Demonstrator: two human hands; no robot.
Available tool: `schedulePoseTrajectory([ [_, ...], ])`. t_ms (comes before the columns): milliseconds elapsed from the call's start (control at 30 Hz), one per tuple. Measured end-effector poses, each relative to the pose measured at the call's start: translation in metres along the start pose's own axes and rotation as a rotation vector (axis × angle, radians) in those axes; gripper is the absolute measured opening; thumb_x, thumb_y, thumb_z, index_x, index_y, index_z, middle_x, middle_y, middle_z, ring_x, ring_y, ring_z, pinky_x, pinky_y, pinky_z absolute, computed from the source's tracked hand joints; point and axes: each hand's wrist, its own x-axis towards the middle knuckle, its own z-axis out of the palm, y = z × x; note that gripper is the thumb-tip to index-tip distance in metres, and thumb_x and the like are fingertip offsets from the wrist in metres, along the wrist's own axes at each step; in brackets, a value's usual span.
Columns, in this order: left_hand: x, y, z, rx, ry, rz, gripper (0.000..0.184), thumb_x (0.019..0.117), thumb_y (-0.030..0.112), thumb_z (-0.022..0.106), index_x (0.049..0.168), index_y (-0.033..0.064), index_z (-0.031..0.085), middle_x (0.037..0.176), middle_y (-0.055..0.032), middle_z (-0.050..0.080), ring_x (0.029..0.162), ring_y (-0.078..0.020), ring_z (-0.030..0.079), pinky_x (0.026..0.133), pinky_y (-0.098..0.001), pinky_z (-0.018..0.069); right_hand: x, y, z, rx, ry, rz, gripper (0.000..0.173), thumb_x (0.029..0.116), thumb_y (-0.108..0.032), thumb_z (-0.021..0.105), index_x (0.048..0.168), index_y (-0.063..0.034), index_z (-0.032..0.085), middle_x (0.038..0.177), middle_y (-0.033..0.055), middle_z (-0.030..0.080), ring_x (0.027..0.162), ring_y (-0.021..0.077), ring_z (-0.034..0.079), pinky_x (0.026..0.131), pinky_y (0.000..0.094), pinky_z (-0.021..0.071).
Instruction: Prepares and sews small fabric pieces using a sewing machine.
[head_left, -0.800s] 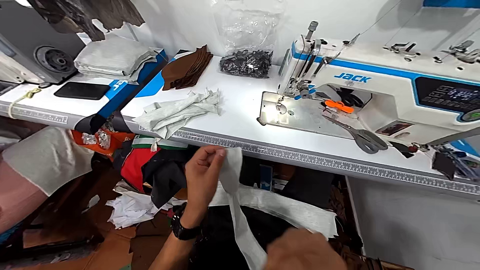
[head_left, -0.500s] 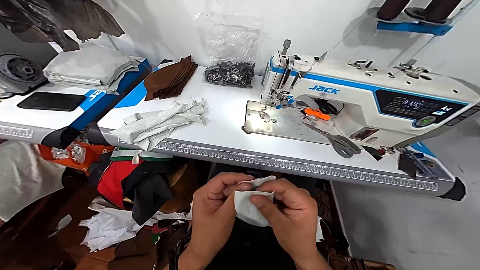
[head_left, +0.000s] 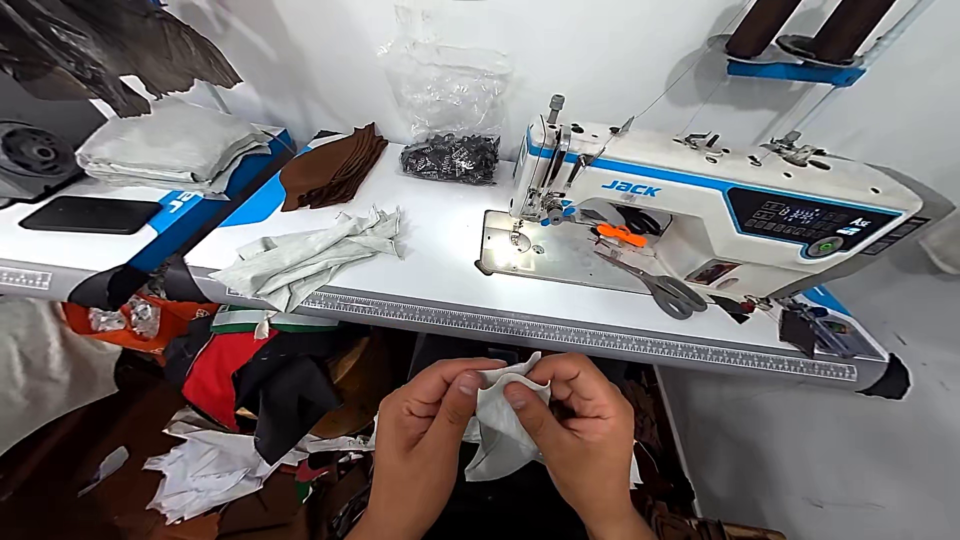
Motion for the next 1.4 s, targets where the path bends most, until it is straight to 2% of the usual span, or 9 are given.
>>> schedulePoseTrajectory([
  [67,0.0,0.002,0.001,-0.08,-0.025,-0.025,0.035,0.1054,0.033,0.055,0.116,0.0064,0.074,0.1,-0.008,0.076,0.088,-0.0121,0.074,0.082,-0.0292,0.0621,-0.001,0.001,0.002,-0.034,0.037,0.003,0.014,0.0923,-0.017,0.077,0.095,-0.0082,0.066,0.072,-0.004,0.066,0.058,-0.0034,0.056,0.052,0.0107,0.046],
  [167,0.001,-0.002,0.004,-0.06,-0.009,0.0,0.023,0.0955,0.02,0.073,0.114,0.007,0.075,0.093,-0.0068,0.077,0.082,-0.0096,0.074,0.077,-0.0245,0.0622,-0.004,0.002,0.006,-0.052,0.086,0.049,0.019,0.0908,-0.018,0.078,0.095,-0.0092,0.062,0.068,-0.0039,0.064,0.057,-0.0018,0.056,0.052,0.0119,0.0468],
  [267,0.006,-0.005,0.0,0.002,0.032,-0.062,0.018,0.0955,0.018,0.073,0.11,0.008,0.077,0.085,-0.0081,0.074,0.074,-0.0105,0.071,0.072,-0.0257,0.0614,-0.004,0.005,-0.001,-0.058,0.037,0.156,0.029,0.0908,-0.026,0.079,0.105,-0.0108,0.059,0.068,-0.0031,0.061,0.057,0.0018,0.058,0.052,0.0151,0.0488],
  [433,0.012,-0.005,-0.004,0.038,0.014,-0.102,0.017,0.0961,0.019,0.072,0.109,0.0095,0.078,0.086,-0.0091,0.073,0.074,-0.0122,0.07,0.071,-0.0259,0.0612,0.009,0.017,-0.02,0.076,-0.185,0.232,0.044,0.0931,-0.037,0.076,0.13,-0.0152,0.068,0.101,0.0012,0.066,0.081,0.008,0.061,0.07,0.0217,0.0539],
  [600,0.015,-0.008,-0.003,0.108,0.039,-0.02,0.015,0.0966,0.018,0.071,0.109,0.0121,0.078,0.092,-0.0067,0.074,0.075,-0.0105,0.069,0.069,-0.0228,0.0599,0.01,0.016,-0.013,0.051,-0.107,0.113,0.019,0.0917,-0.02,0.078,0.107,-0.0097,0.079,0.099,0.0044,0.073,0.079,0.0098,0.067,0.066,0.0216,0.0586],
  [767,0.011,-0.012,-0.003,0.019,0.03,-0.083,0.021,0.0885,0.011,0.079,0.108,0.0069,0.076,0.091,-0.0109,0.076,0.078,-0.0135,0.074,0.073,-0.0265,0.0628,0.007,0.017,-0.008,-0.001,0.015,0.069,0.012,0.093,-0.016,0.076,0.099,-0.0077,0.081,0.094,0.0051,0.074,0.081,0.0104,0.068,0.069,0.0216,0.0589],
  [967,0.009,-0.02,-0.008,0.132,0.084,-0.073,0.013,0.0938,0.019,0.075,0.101,0.0095,0.079,0.082,-0.0071,0.074,0.07,-0.012,0.071,0.066,-0.0261,0.0618,0.007,0.02,-0.016,-0.009,-0.035,0.158,0.014,0.0923,-0.017,0.077,0.102,-0.0085,0.079,0.084,0.0021,0.07,0.07,0.0068,0.064,0.064,0.019,0.0561],
  [1167,0.011,-0.027,-0.009,0.142,0.141,-0.087,0.012,0.0946,0.018,0.073,0.095,0.0079,0.079,0.081,-0.007,0.074,0.067,-0.0117,0.069,0.064,-0.0257,0.0607,0.002,0.027,-0.015,0.082,0.057,0.275,0.008,0.0911,-0.016,0.077,0.093,-0.0077,0.077,0.079,0.0032,0.072,0.068,0.0059,0.065,0.065,0.0196,0.0562],
  [1400,0.004,-0.035,0.003,0.436,0.166,0.189,0.011,0.0936,0.012,0.072,0.091,0.0031,0.079,0.086,-0.0027,0.076,0.075,-0.0075,0.073,0.068,-0.0216,0.063,-0.004,0.032,0.002,-0.358,0.212,-0.074,0.005,0.0836,-0.009,0.077,0.085,-0.0061,0.074,0.076,-0.0016,0.07,0.066,0.0055,0.067,0.06,0.0206,0.0596],
])
